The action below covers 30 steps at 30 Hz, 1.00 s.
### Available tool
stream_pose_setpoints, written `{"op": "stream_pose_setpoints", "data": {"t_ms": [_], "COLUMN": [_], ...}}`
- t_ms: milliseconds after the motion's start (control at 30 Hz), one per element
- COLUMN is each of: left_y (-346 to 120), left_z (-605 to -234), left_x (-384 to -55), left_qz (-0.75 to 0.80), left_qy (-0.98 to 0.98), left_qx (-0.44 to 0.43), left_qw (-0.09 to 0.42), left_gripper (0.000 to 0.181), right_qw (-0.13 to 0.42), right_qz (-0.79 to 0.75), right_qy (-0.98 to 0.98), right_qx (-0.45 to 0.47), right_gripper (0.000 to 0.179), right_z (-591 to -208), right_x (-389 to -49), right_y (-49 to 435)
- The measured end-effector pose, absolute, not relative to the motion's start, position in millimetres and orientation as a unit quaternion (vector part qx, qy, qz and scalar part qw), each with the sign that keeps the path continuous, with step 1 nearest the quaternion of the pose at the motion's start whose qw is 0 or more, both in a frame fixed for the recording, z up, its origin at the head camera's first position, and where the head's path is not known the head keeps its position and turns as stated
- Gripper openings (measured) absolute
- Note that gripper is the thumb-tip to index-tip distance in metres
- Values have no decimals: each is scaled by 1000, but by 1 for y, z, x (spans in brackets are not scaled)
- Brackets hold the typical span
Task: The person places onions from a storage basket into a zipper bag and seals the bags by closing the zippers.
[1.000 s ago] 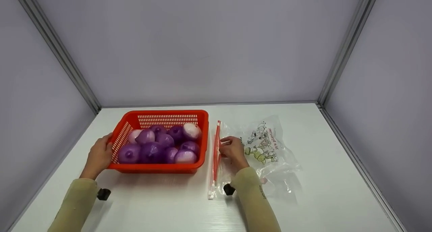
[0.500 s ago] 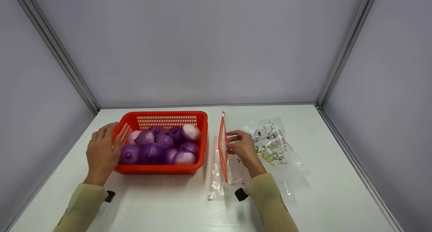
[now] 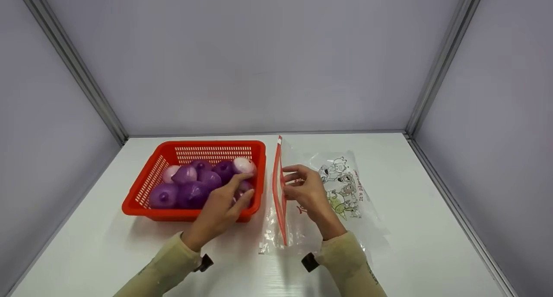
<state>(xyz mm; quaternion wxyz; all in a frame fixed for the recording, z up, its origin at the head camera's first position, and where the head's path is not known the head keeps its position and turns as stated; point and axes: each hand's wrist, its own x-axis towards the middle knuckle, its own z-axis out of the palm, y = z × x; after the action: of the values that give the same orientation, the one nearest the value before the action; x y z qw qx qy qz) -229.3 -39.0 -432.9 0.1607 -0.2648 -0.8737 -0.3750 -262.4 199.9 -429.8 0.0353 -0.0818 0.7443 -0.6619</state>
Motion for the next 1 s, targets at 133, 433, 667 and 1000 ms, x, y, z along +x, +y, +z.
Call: {"op": "stream_pose_setpoints", "data": {"t_ms": [133,433,667,1000], "left_y": [-16,-1,-4,-37], "left_z": [-434,-438,-438,-433], "left_x": [-239,-246,-248,-252], "left_qz": [-396,-489,-483,-420], "left_qy": [-873,-837,-839,-877], "left_qx": [-255,-240,-240,-190], "left_qw": [125,55,79,136], "left_gripper": [42,34,32,22], "right_qw": [29,29,5,-80], "right_qz": [-658,-651,-650,-580], "right_qy": [748,753,755,810], "right_qx": [-85,-91,-91,-34], "right_gripper": [47,41,29,26], "right_z": [-427,-428,-427,-415], "right_x": [-256,-252,-252,-247], "right_y": [193,186,189,247]}}
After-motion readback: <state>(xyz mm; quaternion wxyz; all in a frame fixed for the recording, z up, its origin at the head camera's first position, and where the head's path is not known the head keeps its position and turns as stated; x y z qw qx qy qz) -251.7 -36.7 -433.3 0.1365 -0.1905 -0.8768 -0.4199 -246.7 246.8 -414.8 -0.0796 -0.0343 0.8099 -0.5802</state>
